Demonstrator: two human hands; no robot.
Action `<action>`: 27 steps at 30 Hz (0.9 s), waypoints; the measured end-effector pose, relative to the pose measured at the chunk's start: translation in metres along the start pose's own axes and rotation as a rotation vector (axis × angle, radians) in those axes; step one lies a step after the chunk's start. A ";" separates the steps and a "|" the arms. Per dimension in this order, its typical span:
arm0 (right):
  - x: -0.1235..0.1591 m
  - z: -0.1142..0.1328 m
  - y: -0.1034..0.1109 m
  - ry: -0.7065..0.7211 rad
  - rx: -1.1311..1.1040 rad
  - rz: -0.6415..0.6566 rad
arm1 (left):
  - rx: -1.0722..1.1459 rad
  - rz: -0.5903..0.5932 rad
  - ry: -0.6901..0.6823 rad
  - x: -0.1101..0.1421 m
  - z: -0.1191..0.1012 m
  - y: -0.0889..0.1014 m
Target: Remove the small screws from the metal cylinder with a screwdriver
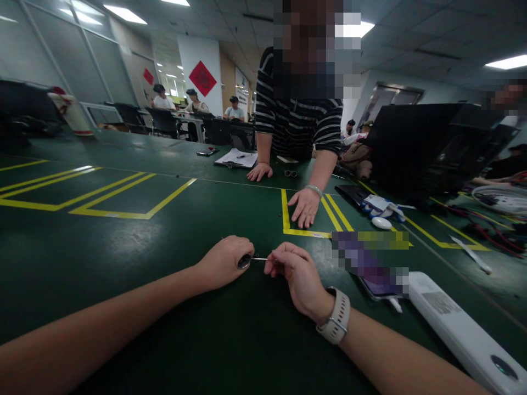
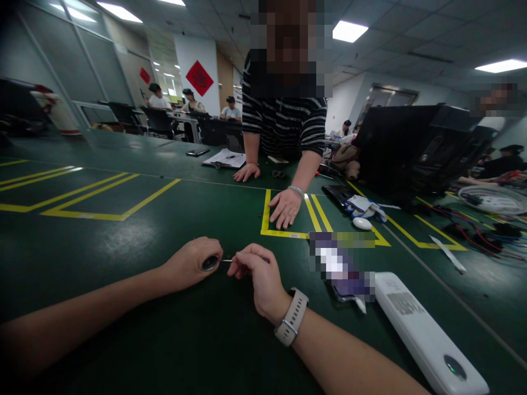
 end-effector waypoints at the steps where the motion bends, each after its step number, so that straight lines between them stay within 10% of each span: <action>1: 0.000 0.000 0.000 0.005 0.007 -0.003 | -0.004 0.002 0.006 0.000 0.000 0.000; 27: -0.002 0.002 0.011 0.110 0.185 -0.275 | 0.101 0.016 0.153 0.002 0.009 -0.004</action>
Point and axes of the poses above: each hand's wrist, its own x-axis away from the middle knuckle, its own y-axis out of the back of the hand, z = x × y, the point moved 2 cm from there along -x, towards the middle knuckle, and after that the axes turned 7 degrees about -y, right-handed, at the moved point
